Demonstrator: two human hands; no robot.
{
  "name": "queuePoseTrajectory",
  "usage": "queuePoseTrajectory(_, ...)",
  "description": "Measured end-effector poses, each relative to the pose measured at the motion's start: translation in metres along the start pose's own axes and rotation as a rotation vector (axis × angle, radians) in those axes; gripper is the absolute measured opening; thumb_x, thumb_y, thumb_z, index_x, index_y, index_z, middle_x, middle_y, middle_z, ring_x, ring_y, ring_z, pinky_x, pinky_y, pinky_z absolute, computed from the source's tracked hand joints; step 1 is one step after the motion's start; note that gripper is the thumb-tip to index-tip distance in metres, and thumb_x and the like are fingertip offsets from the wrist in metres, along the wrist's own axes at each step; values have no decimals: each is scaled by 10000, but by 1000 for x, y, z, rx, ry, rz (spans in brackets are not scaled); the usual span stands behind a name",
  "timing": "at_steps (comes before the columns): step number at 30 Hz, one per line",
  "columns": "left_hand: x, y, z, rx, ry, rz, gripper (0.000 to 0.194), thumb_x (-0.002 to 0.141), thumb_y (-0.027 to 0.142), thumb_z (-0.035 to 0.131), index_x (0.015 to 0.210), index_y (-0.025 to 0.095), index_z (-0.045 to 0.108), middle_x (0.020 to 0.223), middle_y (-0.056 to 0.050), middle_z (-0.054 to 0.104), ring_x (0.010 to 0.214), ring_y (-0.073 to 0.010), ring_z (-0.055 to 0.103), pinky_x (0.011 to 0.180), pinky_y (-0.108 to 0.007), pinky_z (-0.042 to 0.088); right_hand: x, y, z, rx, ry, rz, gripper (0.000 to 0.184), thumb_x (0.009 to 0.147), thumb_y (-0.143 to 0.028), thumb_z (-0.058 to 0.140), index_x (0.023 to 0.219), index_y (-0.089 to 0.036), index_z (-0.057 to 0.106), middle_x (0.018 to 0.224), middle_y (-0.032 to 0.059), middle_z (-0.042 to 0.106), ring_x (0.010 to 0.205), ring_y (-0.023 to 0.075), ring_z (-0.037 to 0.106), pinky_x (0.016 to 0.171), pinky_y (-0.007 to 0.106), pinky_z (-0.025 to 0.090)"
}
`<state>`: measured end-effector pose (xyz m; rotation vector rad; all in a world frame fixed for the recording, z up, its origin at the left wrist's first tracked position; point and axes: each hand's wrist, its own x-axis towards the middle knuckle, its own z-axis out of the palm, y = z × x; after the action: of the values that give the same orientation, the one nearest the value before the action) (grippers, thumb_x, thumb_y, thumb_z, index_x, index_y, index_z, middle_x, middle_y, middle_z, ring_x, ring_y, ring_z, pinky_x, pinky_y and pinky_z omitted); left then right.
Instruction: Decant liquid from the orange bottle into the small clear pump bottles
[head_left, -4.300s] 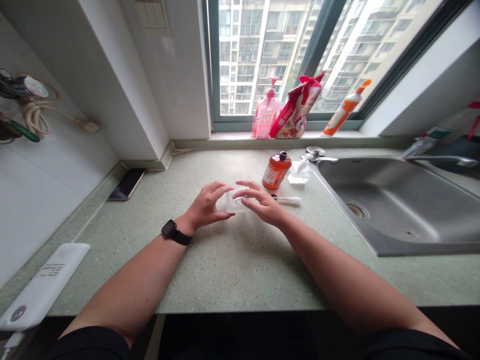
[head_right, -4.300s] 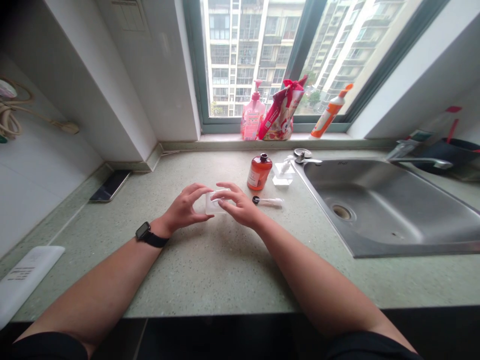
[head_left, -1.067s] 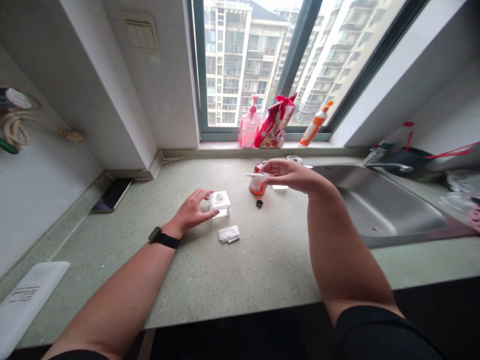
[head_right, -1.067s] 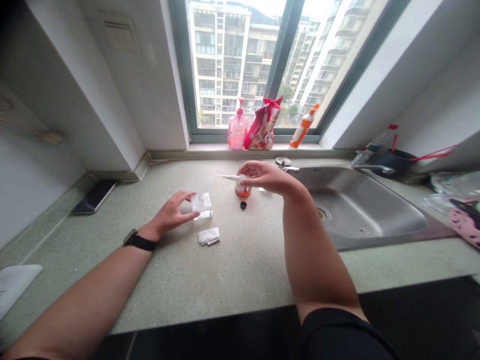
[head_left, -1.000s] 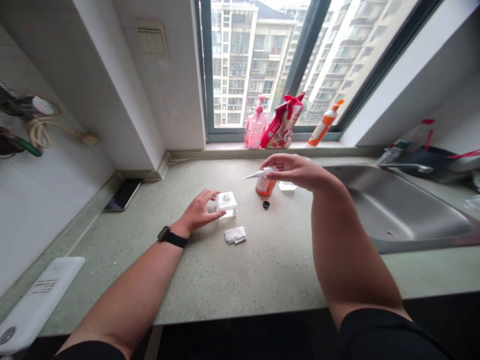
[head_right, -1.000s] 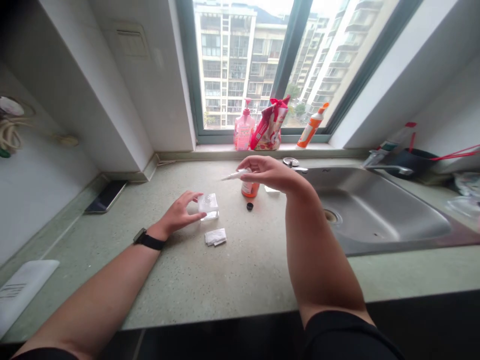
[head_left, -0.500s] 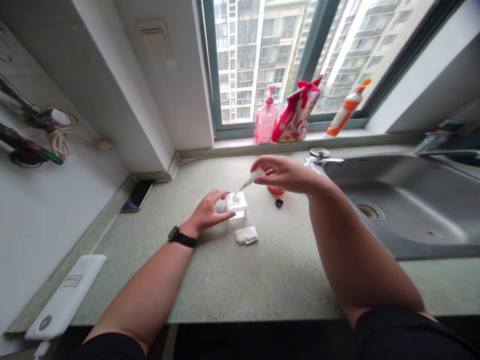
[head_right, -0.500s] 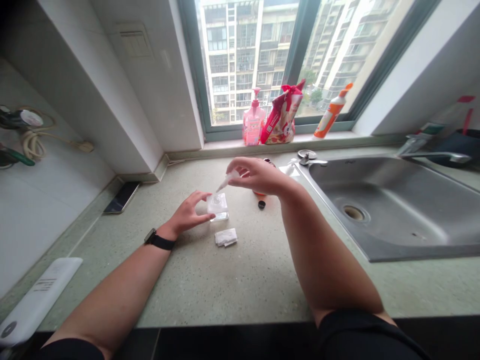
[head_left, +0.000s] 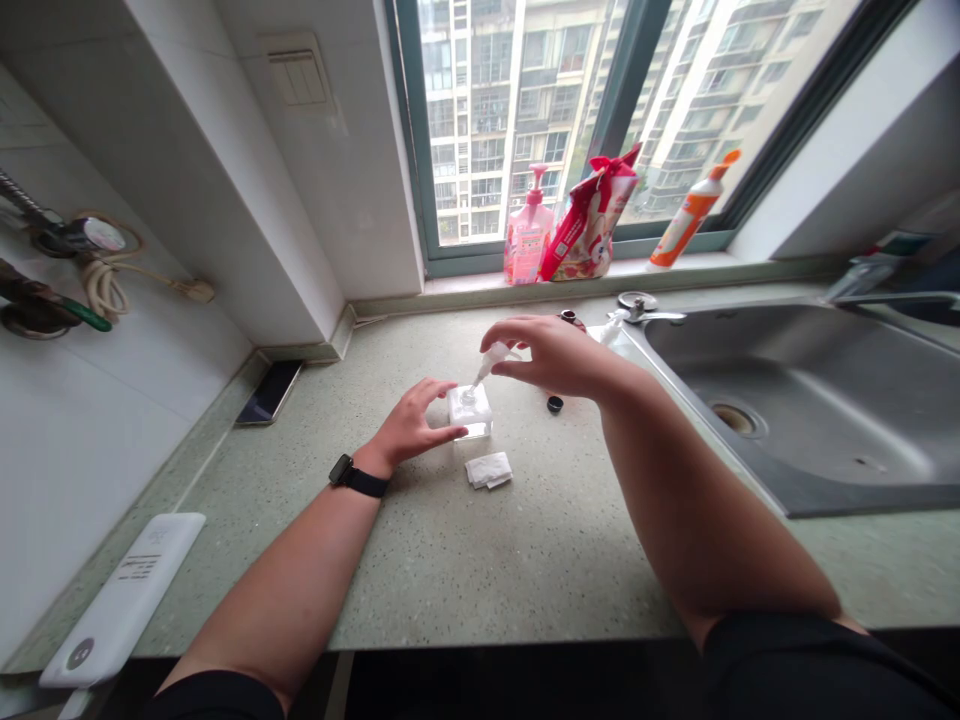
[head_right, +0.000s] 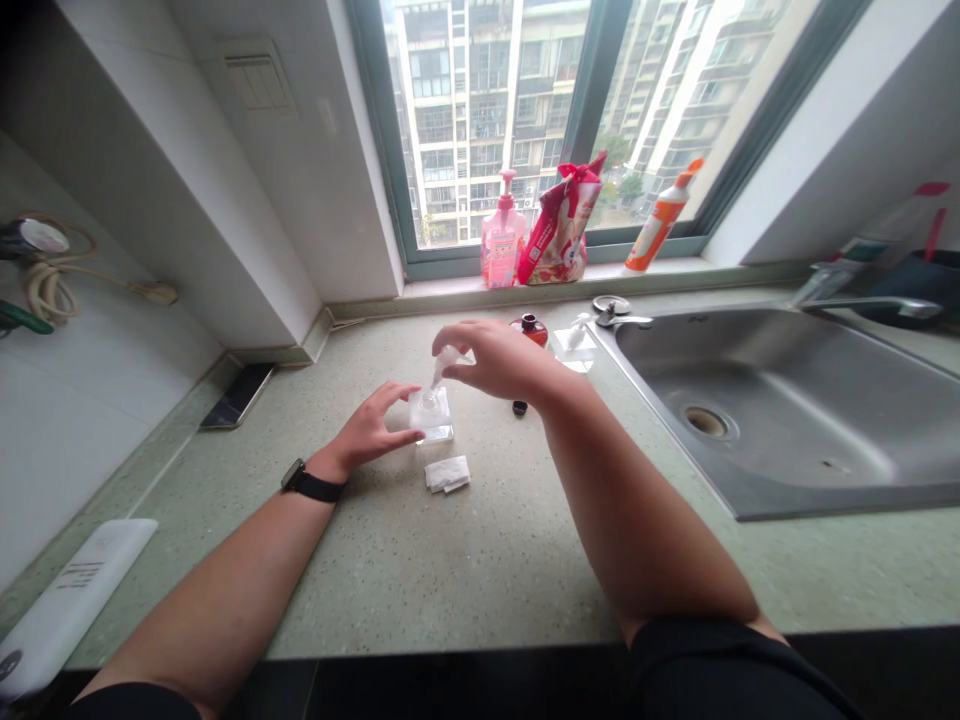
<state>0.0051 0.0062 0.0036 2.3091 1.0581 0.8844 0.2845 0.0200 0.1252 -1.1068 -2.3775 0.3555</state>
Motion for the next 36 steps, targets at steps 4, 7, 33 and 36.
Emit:
queuePoseTrajectory(4, -1, 2, 0, 8, -9, -38, 715, 907, 689, 768, 1468, 269, 622, 1378, -116, 676, 1294, -345, 647, 1132, -558, 530, 2, -4, 9, -50, -32, -30, 208, 936, -268, 750, 1141, -267, 785, 1117, 56, 776, 983, 230, 701, 856, 350, 496)
queuePoseTrajectory(7, -1, 2, 1, 9, -1, -35, 728, 910, 700, 757, 1475, 264, 612, 1393, -121, 660, 1306, -342, 637, 1139, -558, 527, 5, -10, 18, -67, -88, -38, 222, 945, -239, 744, 1161, -266, 781, 1151, 62, 768, 986, 223, 707, 843, 331, 492)
queuePoseTrajectory(33, -1, 2, 5, -35, 109, 33, 732, 891, 613, 823, 1475, 242, 581, 1330, -120, 702, 1205, -311, 681, 1106, -537, 553, 13, -3, 51, -29, -234, -66, 442, 869, -82, 748, 1270, -266, 739, 1237, 61, 818, 1137, 247, 756, 938, 360, 549)
queuePoseTrajectory(36, -1, 1, 4, -33, 100, 22, 745, 887, 619, 827, 1485, 250, 579, 1335, -119, 706, 1210, -312, 681, 1108, -541, 550, 14, -1, 52, -18, -220, -90, 387, 875, -147, 785, 1242, -264, 751, 1215, 56, 825, 1118, 248, 762, 947, 361, 546)
